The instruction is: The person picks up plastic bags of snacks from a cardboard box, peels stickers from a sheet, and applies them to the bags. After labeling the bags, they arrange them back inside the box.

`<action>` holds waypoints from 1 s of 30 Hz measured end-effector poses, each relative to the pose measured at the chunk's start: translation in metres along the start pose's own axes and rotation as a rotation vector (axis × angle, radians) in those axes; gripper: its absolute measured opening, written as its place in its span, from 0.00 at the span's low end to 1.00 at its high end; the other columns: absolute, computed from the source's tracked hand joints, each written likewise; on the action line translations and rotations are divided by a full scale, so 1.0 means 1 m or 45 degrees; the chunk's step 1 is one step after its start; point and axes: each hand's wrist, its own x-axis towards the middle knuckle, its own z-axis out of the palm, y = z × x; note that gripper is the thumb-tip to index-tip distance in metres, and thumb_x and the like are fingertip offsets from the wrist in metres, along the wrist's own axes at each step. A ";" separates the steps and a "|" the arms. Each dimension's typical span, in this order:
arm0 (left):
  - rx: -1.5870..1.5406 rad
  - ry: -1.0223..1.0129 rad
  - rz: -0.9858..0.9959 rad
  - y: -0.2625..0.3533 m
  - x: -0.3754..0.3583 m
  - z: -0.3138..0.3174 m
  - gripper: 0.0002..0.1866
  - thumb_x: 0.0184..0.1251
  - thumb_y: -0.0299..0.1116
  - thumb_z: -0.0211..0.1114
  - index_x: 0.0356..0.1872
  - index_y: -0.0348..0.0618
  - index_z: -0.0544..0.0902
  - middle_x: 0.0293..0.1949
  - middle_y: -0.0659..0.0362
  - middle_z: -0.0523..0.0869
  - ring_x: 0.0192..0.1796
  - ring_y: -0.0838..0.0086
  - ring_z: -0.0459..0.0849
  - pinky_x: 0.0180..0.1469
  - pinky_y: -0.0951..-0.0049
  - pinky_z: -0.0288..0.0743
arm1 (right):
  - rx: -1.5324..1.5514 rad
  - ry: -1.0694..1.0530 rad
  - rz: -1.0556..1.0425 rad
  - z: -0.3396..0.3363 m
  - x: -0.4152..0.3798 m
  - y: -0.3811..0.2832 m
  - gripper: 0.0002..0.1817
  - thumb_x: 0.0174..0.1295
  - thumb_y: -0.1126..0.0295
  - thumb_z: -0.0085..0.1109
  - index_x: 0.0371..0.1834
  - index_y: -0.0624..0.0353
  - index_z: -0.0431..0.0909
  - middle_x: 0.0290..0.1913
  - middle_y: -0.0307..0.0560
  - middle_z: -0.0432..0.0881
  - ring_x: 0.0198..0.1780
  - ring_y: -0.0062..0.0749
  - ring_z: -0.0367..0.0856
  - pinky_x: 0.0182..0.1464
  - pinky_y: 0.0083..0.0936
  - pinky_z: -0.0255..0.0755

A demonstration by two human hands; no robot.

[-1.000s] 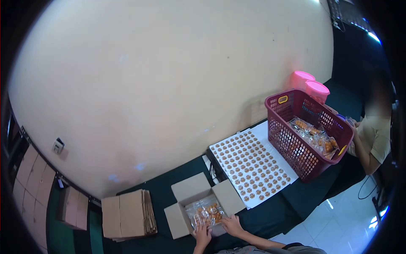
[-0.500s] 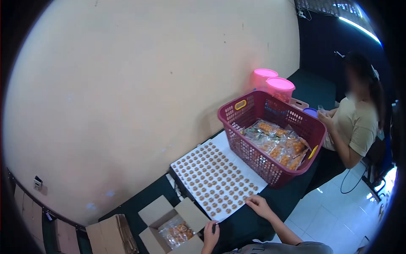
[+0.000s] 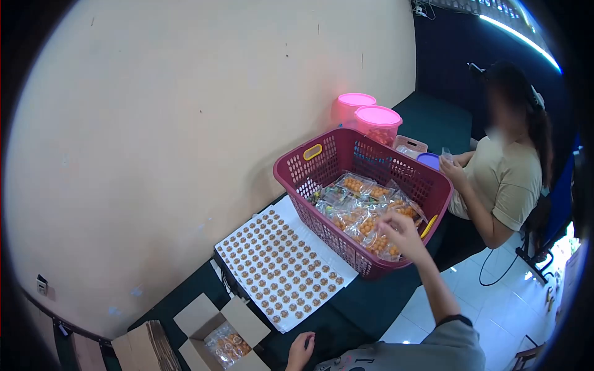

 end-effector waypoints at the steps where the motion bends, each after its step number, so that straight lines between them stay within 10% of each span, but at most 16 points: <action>1: 0.019 0.047 -0.042 -0.005 -0.002 -0.001 0.08 0.58 0.28 0.57 0.38 0.35 0.77 0.36 0.51 0.80 0.39 0.66 0.80 0.43 0.73 0.72 | -0.055 -0.055 -0.047 -0.007 0.016 0.006 0.06 0.59 0.71 0.51 0.33 0.64 0.73 0.31 0.38 0.77 0.34 0.17 0.74 0.35 0.17 0.67; 10: 0.094 0.338 -0.110 -0.020 -0.018 -0.009 0.07 0.60 0.28 0.55 0.37 0.37 0.77 0.36 0.49 0.79 0.40 0.56 0.78 0.43 0.67 0.71 | -0.830 -0.383 -0.019 -0.052 0.131 0.140 0.09 0.51 0.68 0.57 0.31 0.61 0.78 0.30 0.50 0.80 0.33 0.36 0.79 0.36 0.27 0.71; 18: 0.036 0.247 -0.317 -0.011 -0.015 0.002 0.10 0.61 0.31 0.52 0.39 0.39 0.78 0.45 0.49 0.78 0.49 0.58 0.75 0.50 0.65 0.68 | -1.621 -1.284 0.305 -0.035 0.098 0.199 0.19 0.43 0.58 0.60 0.35 0.60 0.79 0.36 0.53 0.80 0.41 0.44 0.78 0.43 0.36 0.71; 30: 0.035 0.242 -0.298 0.000 0.001 0.011 0.08 0.58 0.28 0.58 0.37 0.36 0.77 0.35 0.52 0.81 0.38 0.68 0.81 0.42 0.74 0.73 | -1.892 -1.439 0.336 -0.041 0.096 0.197 0.20 0.38 0.60 0.67 0.39 0.45 0.80 0.39 0.47 0.78 0.50 0.43 0.70 0.52 0.32 0.64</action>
